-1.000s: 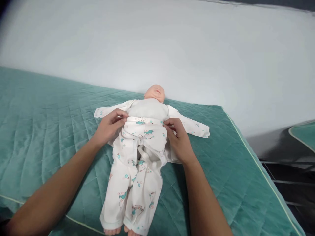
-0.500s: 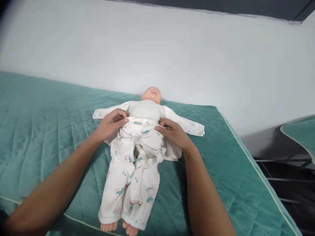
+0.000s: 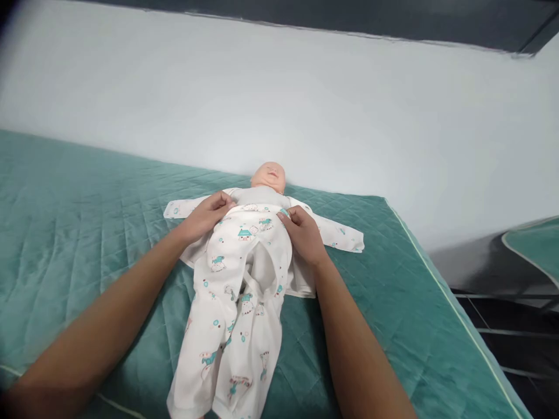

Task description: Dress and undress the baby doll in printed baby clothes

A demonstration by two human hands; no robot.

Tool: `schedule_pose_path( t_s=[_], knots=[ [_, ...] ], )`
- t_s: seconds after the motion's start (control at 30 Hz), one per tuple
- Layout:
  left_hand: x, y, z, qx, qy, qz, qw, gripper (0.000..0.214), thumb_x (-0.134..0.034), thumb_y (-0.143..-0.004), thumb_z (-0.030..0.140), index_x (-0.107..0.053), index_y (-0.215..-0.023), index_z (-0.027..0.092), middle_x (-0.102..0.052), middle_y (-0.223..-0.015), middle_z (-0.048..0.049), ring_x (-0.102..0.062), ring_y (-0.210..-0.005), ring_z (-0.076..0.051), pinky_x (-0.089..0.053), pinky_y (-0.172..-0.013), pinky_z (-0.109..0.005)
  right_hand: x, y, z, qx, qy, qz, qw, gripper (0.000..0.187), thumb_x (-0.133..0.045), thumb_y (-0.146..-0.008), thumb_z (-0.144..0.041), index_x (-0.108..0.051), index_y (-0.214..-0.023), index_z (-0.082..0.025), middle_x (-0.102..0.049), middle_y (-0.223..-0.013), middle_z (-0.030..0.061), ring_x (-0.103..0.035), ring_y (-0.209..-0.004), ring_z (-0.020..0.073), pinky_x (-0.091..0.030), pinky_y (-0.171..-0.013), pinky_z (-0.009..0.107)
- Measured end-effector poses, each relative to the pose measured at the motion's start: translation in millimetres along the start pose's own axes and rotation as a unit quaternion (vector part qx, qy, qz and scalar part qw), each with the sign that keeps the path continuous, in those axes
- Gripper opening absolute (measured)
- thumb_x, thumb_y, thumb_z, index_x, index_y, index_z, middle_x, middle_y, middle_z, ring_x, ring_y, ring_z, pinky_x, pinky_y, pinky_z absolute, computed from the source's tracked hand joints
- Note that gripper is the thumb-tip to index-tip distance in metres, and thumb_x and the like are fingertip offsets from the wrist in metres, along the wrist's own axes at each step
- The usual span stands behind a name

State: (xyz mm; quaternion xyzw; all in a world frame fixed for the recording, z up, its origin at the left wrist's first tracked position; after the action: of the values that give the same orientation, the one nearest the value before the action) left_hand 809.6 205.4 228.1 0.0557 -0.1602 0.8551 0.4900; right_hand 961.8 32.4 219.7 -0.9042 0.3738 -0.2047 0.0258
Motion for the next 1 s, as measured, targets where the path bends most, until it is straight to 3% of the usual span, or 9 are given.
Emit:
schedule_pose_path(
  t_s=[0.13, 0.2, 0.27, 0.37, 0.5, 0.6, 0.73, 0.87, 1.0],
  knots=[
    [-1.7, 11, 4, -0.004, -0.009, -0.062, 0.998, 0.029, -0.063, -0.087, 0.047, -0.059, -0.082, 0.019, -0.053, -0.082, 0.0001, -0.046, -0.076, -0.014, -0.037, -0.068, -0.027, 3, 4, -13, 0.055, 0.023, 0.014, 0.998, 0.033, -0.064, -0.089, -0.054, -0.054, -0.079, -0.024, -0.049, -0.074, -0.0010, -0.045, -0.070, 0.0168, -0.039, -0.065, 0.030],
    [-3.2, 12, 7, -0.010, -0.004, -0.083, 0.997, 0.029, -0.066, -0.085, 0.046, -0.059, -0.083, 0.019, -0.053, -0.083, 0.0000, -0.047, -0.076, -0.014, -0.037, -0.068, -0.027, 4, 4, -26, 0.120, 0.054, 0.023, 0.991, 0.027, -0.062, -0.091, -0.049, -0.055, -0.081, -0.025, -0.057, -0.089, 0.0019, -0.052, -0.086, 0.0199, -0.044, -0.083, 0.035],
    [-5.1, 11, 10, -0.016, -0.003, -0.094, 0.995, 0.028, -0.065, -0.087, 0.047, -0.059, -0.085, 0.019, -0.053, -0.085, -0.0003, -0.047, -0.077, -0.015, -0.037, -0.069, -0.027, 1, 4, -35, 0.169, 0.070, 0.019, 0.983, 0.023, -0.061, -0.092, -0.045, -0.056, -0.081, -0.025, -0.059, -0.109, 0.0045, -0.053, -0.110, 0.0234, -0.039, -0.104, 0.042],
    [-5.9, 9, 10, -0.010, 0.002, -0.090, 0.996, 0.026, -0.061, -0.090, 0.045, -0.058, -0.083, 0.020, -0.051, -0.082, 0.0002, -0.045, -0.075, -0.014, -0.034, -0.067, -0.027, -3, 0, -36, 0.168, 0.068, -0.003, 0.983, 0.029, -0.060, -0.093, -0.047, -0.054, -0.076, -0.024, -0.054, -0.130, 0.0065, -0.044, -0.133, 0.0260, -0.029, -0.117, 0.048],
    [-7.4, 8, 6, 0.020, 0.016, -0.091, 0.995, 0.027, -0.060, -0.090, 0.044, -0.056, -0.078, 0.020, -0.047, -0.078, 0.0010, -0.042, -0.072, -0.014, -0.031, -0.064, -0.027, -9, -5, -37, 0.147, 0.061, -0.060, 0.986, 0.040, -0.060, -0.092, -0.050, -0.050, -0.067, -0.022, -0.046, -0.151, 0.0047, -0.040, -0.141, 0.0285, -0.028, -0.118, 0.048],
    [-6.9, 7, 3, 0.029, 0.019, -0.084, 0.996, 0.031, -0.056, -0.092, 0.047, -0.055, -0.076, 0.020, -0.044, -0.075, 0.0016, -0.039, -0.069, -0.014, -0.030, -0.064, -0.028, -15, -9, -37, 0.130, 0.054, -0.114, 0.983, 0.046, -0.058, -0.094, -0.050, -0.043, -0.062, -0.021, -0.053, -0.148, 0.0046, -0.045, -0.137, 0.0285, -0.033, -0.115, 0.047],
    [-3.7, 4, 3, 0.019, -0.008, -0.056, 0.998, 0.033, -0.052, -0.094, 0.047, -0.050, -0.077, 0.020, -0.043, -0.077, 0.0019, -0.039, -0.072, -0.014, -0.031, -0.067, -0.028, -15, -17, -33, 0.136, 0.099, -0.124, 0.978, 0.049, -0.056, -0.095, -0.054, -0.049, -0.060, -0.020, -0.053, -0.146, 0.0057, -0.047, -0.135, 0.0282, -0.030, -0.115, 0.046],
    [0.2, -4, 4, 0.014, -0.084, -0.017, 0.996, 0.033, -0.044, -0.098, 0.046, -0.044, -0.078, 0.020, -0.045, -0.080, 0.0018, -0.042, -0.078, -0.015, -0.032, -0.072, -0.028, -14, -27, -29, 0.140, 0.114, -0.105, 0.978, 0.048, -0.057, -0.093, -0.055, -0.058, -0.061, -0.020, -0.058, -0.133, 0.0070, -0.051, -0.128, 0.0268, -0.033, -0.112, 0.044],
    [0.3, -14, 4, 0.031, -0.139, 0.006, 0.990, 0.033, -0.037, -0.101, 0.045, -0.040, -0.079, 0.021, -0.049, -0.083, 0.0008, -0.044, -0.081, -0.016, -0.033, -0.075, -0.030, -7, -41, -23, 0.107, 0.117, -0.033, 0.987, 0.041, -0.056, -0.093, -0.052, -0.066, -0.069, -0.021, -0.065, -0.109, 0.0067, -0.060, -0.108, 0.0235, -0.043, -0.098, 0.038]
  ],
)
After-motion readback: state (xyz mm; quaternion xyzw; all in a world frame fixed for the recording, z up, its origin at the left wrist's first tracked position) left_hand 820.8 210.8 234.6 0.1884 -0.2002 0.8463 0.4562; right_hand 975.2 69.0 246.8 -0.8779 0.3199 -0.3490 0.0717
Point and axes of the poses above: each hand's wrist, its own y-axis away from the middle knuckle, its own x-axis out of the back of the hand, z = x × y, the point moved 10 cm from there along -y, towards the middle knuckle
